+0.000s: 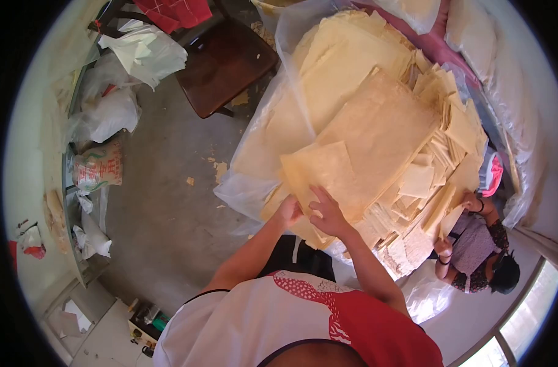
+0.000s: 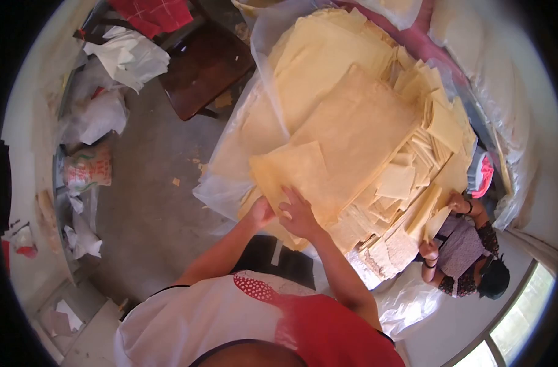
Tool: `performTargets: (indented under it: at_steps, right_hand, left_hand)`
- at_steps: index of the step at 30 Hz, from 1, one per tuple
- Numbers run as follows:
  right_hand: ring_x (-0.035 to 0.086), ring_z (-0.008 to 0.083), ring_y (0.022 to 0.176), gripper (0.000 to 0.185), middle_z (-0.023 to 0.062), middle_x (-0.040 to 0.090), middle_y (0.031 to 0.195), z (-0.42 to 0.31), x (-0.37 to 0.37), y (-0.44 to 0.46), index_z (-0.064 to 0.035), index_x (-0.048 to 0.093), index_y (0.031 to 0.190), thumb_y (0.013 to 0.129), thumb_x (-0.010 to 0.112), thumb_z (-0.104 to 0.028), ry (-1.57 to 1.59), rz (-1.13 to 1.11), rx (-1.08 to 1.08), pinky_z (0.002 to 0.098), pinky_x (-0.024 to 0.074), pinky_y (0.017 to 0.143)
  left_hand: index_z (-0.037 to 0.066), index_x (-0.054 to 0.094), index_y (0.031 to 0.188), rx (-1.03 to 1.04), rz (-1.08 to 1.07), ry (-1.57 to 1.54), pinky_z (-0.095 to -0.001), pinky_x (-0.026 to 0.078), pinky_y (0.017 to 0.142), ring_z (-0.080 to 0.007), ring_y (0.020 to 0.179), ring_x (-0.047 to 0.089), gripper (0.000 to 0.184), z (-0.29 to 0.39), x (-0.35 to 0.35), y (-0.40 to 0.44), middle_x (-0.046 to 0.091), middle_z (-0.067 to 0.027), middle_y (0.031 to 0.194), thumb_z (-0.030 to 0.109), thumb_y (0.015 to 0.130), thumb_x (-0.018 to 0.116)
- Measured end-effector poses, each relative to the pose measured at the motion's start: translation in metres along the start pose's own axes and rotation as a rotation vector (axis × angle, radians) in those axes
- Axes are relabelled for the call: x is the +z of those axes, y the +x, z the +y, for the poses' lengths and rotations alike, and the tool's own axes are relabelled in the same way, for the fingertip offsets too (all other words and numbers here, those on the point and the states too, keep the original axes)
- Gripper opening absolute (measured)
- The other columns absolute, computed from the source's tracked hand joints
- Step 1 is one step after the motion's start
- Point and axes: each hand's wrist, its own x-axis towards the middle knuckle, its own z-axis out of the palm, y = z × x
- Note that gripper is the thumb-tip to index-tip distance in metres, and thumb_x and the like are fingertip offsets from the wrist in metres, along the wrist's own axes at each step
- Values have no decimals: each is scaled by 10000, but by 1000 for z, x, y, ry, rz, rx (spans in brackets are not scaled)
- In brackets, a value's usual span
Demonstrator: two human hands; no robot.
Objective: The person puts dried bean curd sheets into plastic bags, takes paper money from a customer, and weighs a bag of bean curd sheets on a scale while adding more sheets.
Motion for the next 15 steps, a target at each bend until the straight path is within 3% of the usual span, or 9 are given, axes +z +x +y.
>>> performTargets:
  at_steps: [3, 5, 6, 8, 9, 11, 13, 15]
  right_hand:
    - [230, 398, 1362, 240, 175, 279, 1465, 3, -5, 1, -97, 597, 921, 694, 638, -164, 10, -40, -122, 501, 289, 1036]
    - [227, 362, 1374, 369, 160, 257, 1481, 8, -7, 4, -111, 574, 1076, 726, 641, -208, 28, -165, -122, 487, 261, 1058]
    - [227, 362, 1374, 369, 160, 257, 1481, 18, -1, 4, -111, 574, 1076, 726, 641, -208, 29, -165, -123, 487, 261, 1058]
    - [301, 282, 1346, 597, 138, 305, 1455, 37, 16, 8, -164, 445, 1322, 797, 645, -365, 687, -122, 96, 485, 281, 1039]
    - [301, 282, 1346, 597, 138, 305, 1455, 41, 20, 10, -164, 445, 1322, 797, 645, -365, 692, -123, 92, 485, 281, 1039]
    - [330, 231, 1324, 787, 109, 321, 1444, 47, 28, 12, -129, 228, 1451, 854, 554, -525, 1318, -166, 273, 418, 270, 1058]
    - [359, 228, 1300, 805, 105, 360, 1419, 42, 17, 11, -120, 202, 1458, 863, 498, -575, 1280, -144, 367, 394, 296, 1042]
    - [388, 225, 1275, 828, 101, 399, 1394, 47, 13, 11, -112, 175, 1465, 872, 443, -624, 1237, -123, 462, 369, 322, 1027]
  left_hand:
    - [99, 503, 1228, -1, -14, 16, -364, 480, 870, -193, 1040, 569, 393, 4, -1, -7, 577, -45, 1160, 270, 876, 544]
    - [85, 498, 1244, 3, -80, -16, -370, 472, 896, -204, 1074, 564, 384, 3, -7, -10, 573, -63, 1195, 237, 892, 517]
    - [84, 494, 1251, 16, -128, 45, -376, 461, 911, -211, 1093, 552, 399, 3, -12, -8, 569, -70, 1200, 269, 898, 511]
    - [82, 490, 1259, 32, -171, 111, -383, 449, 925, -217, 1111, 540, 416, 4, -19, -5, 565, -76, 1204, 302, 905, 505]
    - [75, 483, 1267, -18, -201, 19, -386, 441, 935, -226, 1123, 530, 442, 6, -21, -4, 561, -84, 1209, 337, 910, 494]
    - [68, 476, 1275, -73, -223, -76, -389, 432, 946, -234, 1136, 520, 471, 12, -9, -13, 558, -92, 1214, 373, 916, 484]
    - [83, 499, 1235, -13, -106, -297, -370, 405, 954, -224, 1075, 538, 468, 29, 39, -36, 548, -66, 1199, 429, 930, 416]
    - [87, 498, 1237, 59, -129, -219, -369, 411, 948, -236, 1084, 537, 442, 26, 39, -32, 540, -76, 1214, 399, 928, 446]
